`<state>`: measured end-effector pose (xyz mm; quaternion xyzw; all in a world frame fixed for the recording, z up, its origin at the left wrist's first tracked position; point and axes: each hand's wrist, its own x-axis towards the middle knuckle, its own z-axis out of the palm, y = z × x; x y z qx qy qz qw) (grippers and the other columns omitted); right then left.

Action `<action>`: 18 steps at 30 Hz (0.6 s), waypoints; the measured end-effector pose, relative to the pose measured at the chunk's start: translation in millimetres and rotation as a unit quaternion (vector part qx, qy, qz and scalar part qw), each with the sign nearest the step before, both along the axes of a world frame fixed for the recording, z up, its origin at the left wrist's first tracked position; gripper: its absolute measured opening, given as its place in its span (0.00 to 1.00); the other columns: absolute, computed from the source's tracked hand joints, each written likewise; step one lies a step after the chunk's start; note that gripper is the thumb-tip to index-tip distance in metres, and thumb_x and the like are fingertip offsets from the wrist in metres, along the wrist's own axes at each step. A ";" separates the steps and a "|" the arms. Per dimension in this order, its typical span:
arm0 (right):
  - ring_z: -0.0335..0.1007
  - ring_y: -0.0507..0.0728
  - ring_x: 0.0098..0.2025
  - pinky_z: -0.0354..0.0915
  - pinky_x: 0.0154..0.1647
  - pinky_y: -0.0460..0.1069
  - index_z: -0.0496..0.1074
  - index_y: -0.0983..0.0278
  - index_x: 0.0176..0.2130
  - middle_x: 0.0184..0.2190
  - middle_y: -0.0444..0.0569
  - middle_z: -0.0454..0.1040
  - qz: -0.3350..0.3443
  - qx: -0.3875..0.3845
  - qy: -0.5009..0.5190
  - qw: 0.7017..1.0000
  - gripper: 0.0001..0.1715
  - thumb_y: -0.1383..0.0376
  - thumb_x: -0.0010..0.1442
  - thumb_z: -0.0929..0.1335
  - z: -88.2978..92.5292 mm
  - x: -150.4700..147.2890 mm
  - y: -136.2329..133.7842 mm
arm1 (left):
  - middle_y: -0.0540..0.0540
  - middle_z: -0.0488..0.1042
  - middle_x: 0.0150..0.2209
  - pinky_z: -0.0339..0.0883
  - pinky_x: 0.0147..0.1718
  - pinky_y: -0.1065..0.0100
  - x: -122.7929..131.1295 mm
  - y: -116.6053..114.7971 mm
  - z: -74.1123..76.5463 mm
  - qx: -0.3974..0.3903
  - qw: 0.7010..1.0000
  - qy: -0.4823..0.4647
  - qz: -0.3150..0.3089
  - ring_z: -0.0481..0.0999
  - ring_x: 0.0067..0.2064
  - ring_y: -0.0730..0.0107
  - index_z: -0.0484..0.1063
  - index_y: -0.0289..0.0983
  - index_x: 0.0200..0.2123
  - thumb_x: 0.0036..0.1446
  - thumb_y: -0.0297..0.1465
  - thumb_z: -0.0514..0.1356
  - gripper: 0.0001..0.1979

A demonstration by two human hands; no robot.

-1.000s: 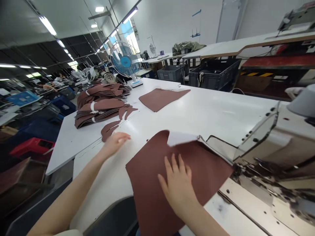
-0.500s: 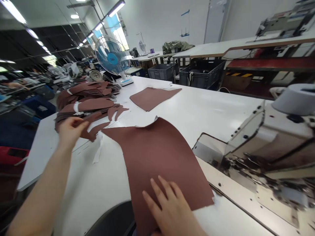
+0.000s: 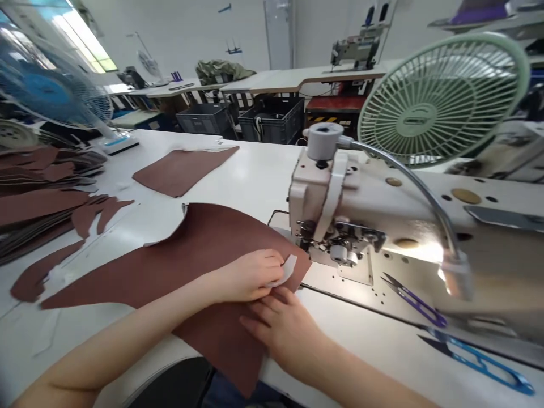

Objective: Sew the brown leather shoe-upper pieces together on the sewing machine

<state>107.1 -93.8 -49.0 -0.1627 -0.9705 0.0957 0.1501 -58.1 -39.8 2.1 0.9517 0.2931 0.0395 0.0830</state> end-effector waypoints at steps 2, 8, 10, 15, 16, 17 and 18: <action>0.65 0.60 0.52 0.59 0.50 0.57 0.68 0.59 0.54 0.53 0.48 0.71 -0.094 0.058 0.036 0.993 0.20 0.65 0.63 0.61 -11.4 10.9 -3.1 | 0.48 0.69 0.29 0.64 0.36 0.68 4.3 11.0 -11.1 -0.072 0.996 -0.037 0.033 0.66 0.39 0.66 0.61 0.37 0.25 0.47 0.20 0.56 0.08; 0.62 0.69 0.54 0.61 0.44 0.60 0.67 0.60 0.54 0.53 0.55 0.70 -0.154 0.078 -0.001 0.985 0.22 0.63 0.61 0.64 -12.8 17.8 -12.9 | 0.46 0.70 0.38 0.64 0.41 0.67 4.4 10.3 -8.5 -0.128 0.985 -0.091 0.074 0.66 0.44 0.65 0.60 0.37 0.26 0.45 0.19 0.56 0.09; 0.62 0.68 0.54 0.60 0.46 0.60 0.66 0.59 0.56 0.53 0.53 0.70 -0.124 0.049 -0.005 0.991 0.23 0.62 0.61 0.64 -10.8 17.4 -11.0 | 0.45 0.69 0.49 0.64 0.47 0.65 3.7 4.7 -7.7 -0.141 0.983 -0.092 0.067 0.65 0.51 0.63 0.61 0.37 0.26 0.45 0.18 0.56 0.09; 0.61 0.62 0.54 0.56 0.53 0.59 0.66 0.54 0.54 0.52 0.45 0.71 -0.105 0.014 0.037 0.994 0.19 0.65 0.64 0.62 -13.0 20.0 3.0 | 0.47 0.64 0.58 0.61 0.54 0.61 3.2 -1.3 -15.5 -0.136 0.982 -0.103 0.082 0.61 0.57 0.63 0.66 0.38 0.44 0.47 0.19 0.55 0.19; 0.60 0.61 0.54 0.55 0.55 0.59 0.67 0.53 0.53 0.52 0.43 0.71 -0.105 0.010 0.046 0.993 0.19 0.65 0.64 0.61 -13.5 20.7 5.7 | 0.48 0.64 0.59 0.61 0.55 0.61 3.5 -0.7 -17.0 -0.130 0.982 -0.106 0.081 0.60 0.57 0.63 0.66 0.38 0.47 0.48 0.19 0.54 0.22; 0.60 0.60 0.53 0.54 0.55 0.58 0.67 0.53 0.53 0.52 0.41 0.71 -0.106 0.007 0.054 0.993 0.18 0.65 0.65 0.61 -13.9 21.2 7.9 | 0.48 0.63 0.59 0.61 0.56 0.61 3.8 0.1 -18.0 -0.128 0.983 -0.106 0.079 0.60 0.57 0.64 0.65 0.39 0.50 0.48 0.19 0.54 0.24; 0.60 0.59 0.53 0.54 0.56 0.58 0.68 0.52 0.52 0.51 0.40 0.71 -0.106 0.007 0.063 0.992 0.18 0.65 0.65 0.61 -14.2 21.6 9.5 | 0.49 0.63 0.60 0.61 0.56 0.60 4.1 0.9 -18.4 -0.126 0.984 -0.103 0.077 0.60 0.57 0.63 0.65 0.39 0.50 0.49 0.19 0.53 0.24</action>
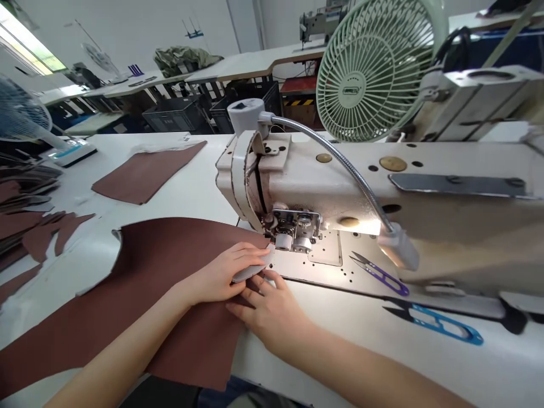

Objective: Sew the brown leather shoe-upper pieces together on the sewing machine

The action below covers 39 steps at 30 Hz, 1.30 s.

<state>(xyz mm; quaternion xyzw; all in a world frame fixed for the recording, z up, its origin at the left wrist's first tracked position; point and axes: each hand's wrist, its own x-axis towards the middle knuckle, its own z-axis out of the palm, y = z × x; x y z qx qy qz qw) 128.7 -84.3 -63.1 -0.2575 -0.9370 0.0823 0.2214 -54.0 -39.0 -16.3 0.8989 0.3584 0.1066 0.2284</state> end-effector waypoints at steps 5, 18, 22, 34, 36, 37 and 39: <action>0.60 0.59 0.53 0.57 0.53 0.55 0.70 0.54 0.51 0.50 0.41 0.72 -0.003 0.019 0.026 0.999 0.16 0.64 0.63 0.62 -1.8 -1.0 1.1 | 0.46 0.63 0.59 0.62 0.55 0.55 0.7 0.9 2.7 0.014 1.000 0.021 0.013 0.61 0.57 0.60 0.66 0.38 0.49 0.48 0.19 0.53 0.23; 0.62 0.59 0.53 0.58 0.51 0.54 0.71 0.53 0.49 0.49 0.40 0.73 0.002 0.013 0.042 0.999 0.16 0.64 0.64 0.62 -1.4 1.7 6.2 | 0.46 0.64 0.59 0.64 0.53 0.56 6.7 1.8 6.6 0.006 0.999 0.036 0.031 0.62 0.56 0.59 0.68 0.38 0.46 0.48 0.20 0.53 0.21; 0.62 0.59 0.52 0.59 0.49 0.54 0.70 0.53 0.51 0.50 0.40 0.73 0.011 -0.007 0.026 1.000 0.17 0.65 0.65 0.61 0.8 6.9 11.3 | 0.46 0.64 0.58 0.63 0.53 0.56 11.2 6.1 5.2 0.011 0.999 0.037 0.036 0.62 0.56 0.60 0.68 0.38 0.46 0.48 0.20 0.53 0.21; 0.62 0.60 0.53 0.60 0.46 0.54 0.70 0.53 0.51 0.51 0.40 0.72 0.009 -0.048 -0.014 0.999 0.18 0.65 0.63 0.62 10.1 16.6 15.7 | 0.47 0.65 0.57 0.61 0.56 0.58 19.1 10.5 2.3 0.001 0.999 0.019 0.045 0.60 0.58 0.61 0.67 0.38 0.45 0.50 0.21 0.54 0.18; 0.62 0.60 0.53 0.60 0.46 0.54 0.70 0.53 0.51 0.51 0.40 0.72 0.009 -0.056 -0.018 0.998 0.18 0.65 0.64 0.62 11.3 16.5 16.6 | 0.46 0.65 0.56 0.62 0.55 0.58 19.0 11.9 2.2 0.003 0.999 0.016 0.043 0.61 0.57 0.60 0.68 0.39 0.45 0.51 0.21 0.53 0.17; 0.62 0.60 0.53 0.61 0.46 0.54 0.71 0.53 0.51 0.51 0.40 0.72 0.008 -0.059 -0.020 0.998 0.17 0.65 0.64 0.62 12.0 16.6 17.4 | 0.46 0.65 0.56 0.62 0.55 0.58 19.2 12.9 1.9 0.004 0.999 0.017 0.043 0.61 0.57 0.60 0.68 0.39 0.45 0.51 0.22 0.53 0.17; 0.61 0.60 0.55 0.61 0.46 0.54 0.71 0.53 0.50 0.51 0.39 0.72 0.000 -0.063 -0.027 0.998 0.17 0.65 0.64 0.61 13.3 16.7 19.1 | 0.46 0.66 0.54 0.63 0.54 0.60 20.5 15.3 1.6 0.004 0.999 0.024 0.049 0.62 0.55 0.61 0.68 0.39 0.45 0.51 0.22 0.53 0.17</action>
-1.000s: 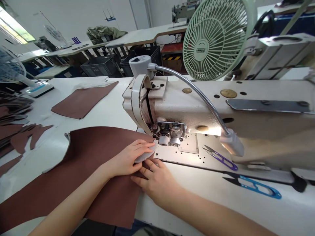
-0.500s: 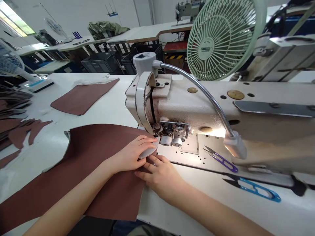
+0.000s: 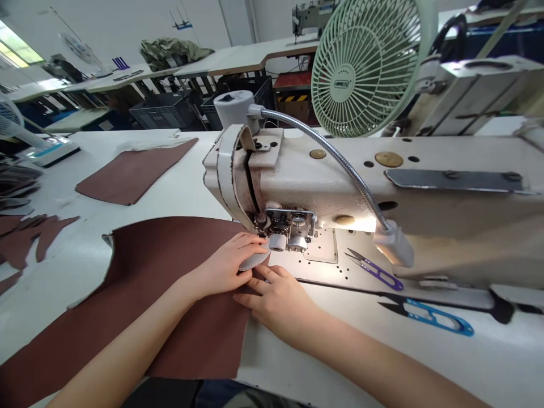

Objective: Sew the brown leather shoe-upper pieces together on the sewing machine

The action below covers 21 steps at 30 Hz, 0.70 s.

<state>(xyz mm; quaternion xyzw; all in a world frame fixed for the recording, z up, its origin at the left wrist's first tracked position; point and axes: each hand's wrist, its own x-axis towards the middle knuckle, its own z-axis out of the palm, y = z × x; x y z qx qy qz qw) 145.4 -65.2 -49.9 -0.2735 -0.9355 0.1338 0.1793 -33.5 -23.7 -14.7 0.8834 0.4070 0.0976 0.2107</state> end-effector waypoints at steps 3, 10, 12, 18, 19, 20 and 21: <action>0.60 0.62 0.57 0.62 0.46 0.54 0.70 0.55 0.51 0.52 0.42 0.71 -0.019 0.014 -0.024 0.999 0.18 0.66 0.64 0.61 1.9 -0.3 -1.5 | 0.46 0.67 0.51 0.64 0.51 0.62 2.6 2.3 1.6 0.000 1.000 0.015 0.018 0.63 0.53 0.63 0.69 0.39 0.44 0.52 0.22 0.54 0.16; 0.66 0.63 0.52 0.64 0.39 0.53 0.70 0.70 0.51 0.52 0.62 0.70 0.001 0.105 -0.106 0.989 0.20 0.63 0.63 0.62 7.4 -5.0 -37.3 | 0.46 0.69 0.48 0.66 0.45 0.65 -0.3 -6.3 10.6 0.035 0.994 0.096 -0.026 0.65 0.49 0.64 0.69 0.39 0.47 0.55 0.19 0.49 0.20; 0.68 0.63 0.49 0.64 0.38 0.54 0.70 0.72 0.51 0.51 0.64 0.70 0.015 0.105 -0.125 0.986 0.21 0.63 0.62 0.63 8.9 -5.9 -45.3 | 0.46 0.69 0.47 0.67 0.41 0.67 -1.1 -8.0 8.9 0.056 0.992 0.113 -0.022 0.66 0.46 0.65 0.70 0.40 0.47 0.58 0.19 0.47 0.19; 0.69 0.62 0.45 0.63 0.35 0.53 0.69 0.74 0.52 0.51 0.66 0.71 0.030 0.097 -0.167 0.981 0.24 0.64 0.59 0.65 13.5 -6.3 -43.9 | 0.45 0.70 0.40 0.68 0.38 0.69 2.4 -6.6 -5.6 0.125 0.987 0.105 -0.006 0.66 0.41 0.68 0.71 0.39 0.45 0.59 0.18 0.45 0.20; 0.69 0.62 0.45 0.63 0.35 0.53 0.69 0.75 0.52 0.50 0.66 0.71 0.030 0.096 -0.171 0.980 0.24 0.64 0.58 0.65 14.1 -6.1 -42.0 | 0.45 0.70 0.39 0.68 0.38 0.69 3.5 -6.2 -8.1 0.136 0.985 0.103 0.001 0.66 0.41 0.68 0.71 0.38 0.45 0.59 0.18 0.45 0.20; 0.68 0.62 0.45 0.63 0.35 0.53 0.69 0.75 0.51 0.50 0.67 0.71 0.028 0.097 -0.174 0.980 0.25 0.63 0.57 0.66 14.6 -5.6 -40.2 | 0.45 0.70 0.39 0.68 0.38 0.69 4.7 -5.7 -10.4 0.146 0.984 0.102 0.008 0.66 0.42 0.68 0.71 0.37 0.45 0.59 0.17 0.45 0.19; 0.69 0.62 0.44 0.63 0.35 0.53 0.70 0.76 0.51 0.50 0.67 0.71 0.025 0.098 -0.175 0.979 0.25 0.64 0.56 0.66 14.9 -5.1 -38.3 | 0.45 0.70 0.39 0.68 0.37 0.69 6.1 -5.2 -12.6 0.155 0.982 0.102 0.015 0.66 0.42 0.67 0.71 0.37 0.44 0.59 0.17 0.45 0.19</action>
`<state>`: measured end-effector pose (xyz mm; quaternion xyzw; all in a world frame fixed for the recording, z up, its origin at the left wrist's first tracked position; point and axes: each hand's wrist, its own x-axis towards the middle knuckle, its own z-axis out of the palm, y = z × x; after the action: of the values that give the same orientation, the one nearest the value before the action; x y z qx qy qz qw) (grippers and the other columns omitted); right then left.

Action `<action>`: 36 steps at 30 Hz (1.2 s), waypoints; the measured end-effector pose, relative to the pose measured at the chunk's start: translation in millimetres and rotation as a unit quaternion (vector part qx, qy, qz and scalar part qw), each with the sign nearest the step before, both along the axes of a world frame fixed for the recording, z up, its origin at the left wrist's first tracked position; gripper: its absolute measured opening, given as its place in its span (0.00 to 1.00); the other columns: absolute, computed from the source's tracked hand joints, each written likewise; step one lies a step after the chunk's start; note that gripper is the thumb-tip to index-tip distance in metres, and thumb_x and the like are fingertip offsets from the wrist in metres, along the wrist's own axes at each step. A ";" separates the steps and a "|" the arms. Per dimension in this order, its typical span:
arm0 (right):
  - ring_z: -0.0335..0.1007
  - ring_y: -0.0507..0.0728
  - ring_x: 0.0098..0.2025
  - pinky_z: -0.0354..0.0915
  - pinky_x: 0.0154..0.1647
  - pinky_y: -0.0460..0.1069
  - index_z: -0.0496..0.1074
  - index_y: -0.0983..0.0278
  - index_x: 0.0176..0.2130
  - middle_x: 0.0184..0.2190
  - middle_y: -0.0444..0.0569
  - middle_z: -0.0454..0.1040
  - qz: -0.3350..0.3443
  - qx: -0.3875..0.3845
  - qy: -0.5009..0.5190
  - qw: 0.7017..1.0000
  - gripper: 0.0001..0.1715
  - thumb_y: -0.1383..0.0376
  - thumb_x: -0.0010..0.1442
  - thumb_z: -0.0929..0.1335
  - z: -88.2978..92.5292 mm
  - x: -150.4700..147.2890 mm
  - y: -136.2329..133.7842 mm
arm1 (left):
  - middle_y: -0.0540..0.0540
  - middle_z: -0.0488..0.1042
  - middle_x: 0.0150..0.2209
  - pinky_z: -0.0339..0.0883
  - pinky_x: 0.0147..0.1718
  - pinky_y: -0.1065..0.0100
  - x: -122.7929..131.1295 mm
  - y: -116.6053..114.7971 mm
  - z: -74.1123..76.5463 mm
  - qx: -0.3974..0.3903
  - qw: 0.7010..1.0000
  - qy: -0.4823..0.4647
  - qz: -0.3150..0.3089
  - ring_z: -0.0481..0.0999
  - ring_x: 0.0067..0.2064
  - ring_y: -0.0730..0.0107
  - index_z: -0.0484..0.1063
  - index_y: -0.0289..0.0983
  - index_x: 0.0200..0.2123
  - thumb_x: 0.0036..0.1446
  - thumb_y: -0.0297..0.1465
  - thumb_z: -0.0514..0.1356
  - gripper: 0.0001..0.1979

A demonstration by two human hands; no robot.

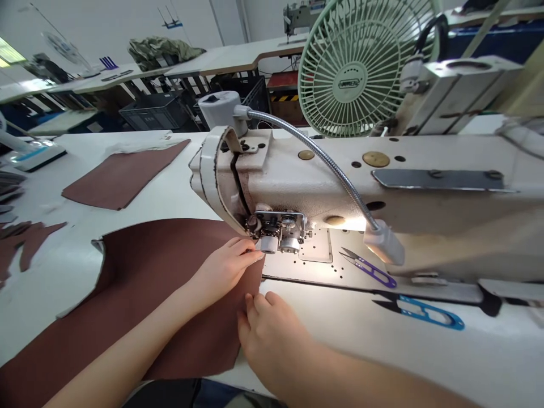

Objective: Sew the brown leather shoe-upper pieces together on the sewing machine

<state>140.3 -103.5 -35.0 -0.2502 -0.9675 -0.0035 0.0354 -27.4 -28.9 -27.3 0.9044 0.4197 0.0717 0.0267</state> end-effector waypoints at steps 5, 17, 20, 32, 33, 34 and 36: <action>0.70 0.60 0.43 0.64 0.35 0.51 0.72 0.74 0.47 0.47 0.65 0.73 -0.011 0.013 0.002 1.000 0.21 0.67 0.55 0.67 1.0 3.4 8.3 | 0.45 0.70 0.37 0.66 0.33 0.69 7.7 4.7 -8.4 0.037 0.999 0.012 0.027 0.65 0.39 0.66 0.71 0.37 0.43 0.59 0.18 0.47 0.17; 0.72 0.60 0.42 0.68 0.36 0.50 0.72 0.75 0.46 0.48 0.63 0.73 0.007 -0.007 -0.068 0.998 0.21 0.73 0.51 0.66 10.4 5.5 18.1 | 0.47 0.70 0.47 0.67 0.46 0.66 -15.8 13.1 10.1 -0.037 0.994 -0.047 -0.092 0.66 0.48 0.66 0.73 0.41 0.44 0.55 0.16 0.49 0.21; 0.73 0.58 0.39 0.68 0.33 0.49 0.74 0.73 0.43 0.45 0.59 0.75 0.015 0.000 -0.057 0.998 0.18 0.75 0.51 0.65 10.6 5.9 18.1 | 0.47 0.71 0.46 0.68 0.41 0.67 -15.1 17.4 3.7 -0.002 0.995 -0.053 -0.079 0.66 0.46 0.66 0.74 0.41 0.41 0.58 0.19 0.49 0.18; 0.72 0.61 0.46 0.69 0.39 0.50 0.73 0.74 0.47 0.48 0.65 0.73 -0.023 0.085 0.037 0.995 0.20 0.68 0.55 0.66 -8.3 10.4 24.0 | 0.48 0.71 0.42 0.66 0.41 0.70 -20.0 41.9 6.6 -0.070 0.993 -0.056 -0.074 0.68 0.43 0.69 0.74 0.47 0.46 0.54 0.15 0.48 0.27; 0.71 0.61 0.47 0.69 0.38 0.51 0.72 0.74 0.48 0.48 0.66 0.72 -0.028 0.084 0.038 0.995 0.20 0.68 0.56 0.66 -10.1 10.6 23.8 | 0.48 0.72 0.42 0.66 0.41 0.71 -22.4 44.0 6.9 -0.075 0.991 -0.071 -0.085 0.68 0.43 0.70 0.75 0.46 0.46 0.55 0.15 0.47 0.27; 0.71 0.62 0.47 0.68 0.38 0.51 0.72 0.74 0.48 0.49 0.66 0.72 -0.033 0.079 0.036 0.996 0.21 0.67 0.56 0.66 -11.8 10.7 23.8 | 0.48 0.72 0.42 0.66 0.40 0.71 -24.1 45.7 6.7 -0.075 0.989 -0.084 -0.094 0.69 0.43 0.71 0.75 0.45 0.44 0.56 0.15 0.47 0.25; 0.70 0.63 0.48 0.68 0.39 0.52 0.71 0.73 0.50 0.50 0.67 0.70 -0.042 0.066 0.033 0.996 0.21 0.67 0.57 0.66 -14.4 10.7 24.2 | 0.48 0.72 0.41 0.65 0.39 0.71 -25.1 47.9 5.2 -0.059 0.987 -0.103 -0.104 0.70 0.41 0.71 0.77 0.44 0.41 0.58 0.18 0.48 0.22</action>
<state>151.0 -79.2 -49.4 -0.2881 -0.9520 -0.0610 0.0838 -52.5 19.0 -22.1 0.9277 0.3220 0.1365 0.1305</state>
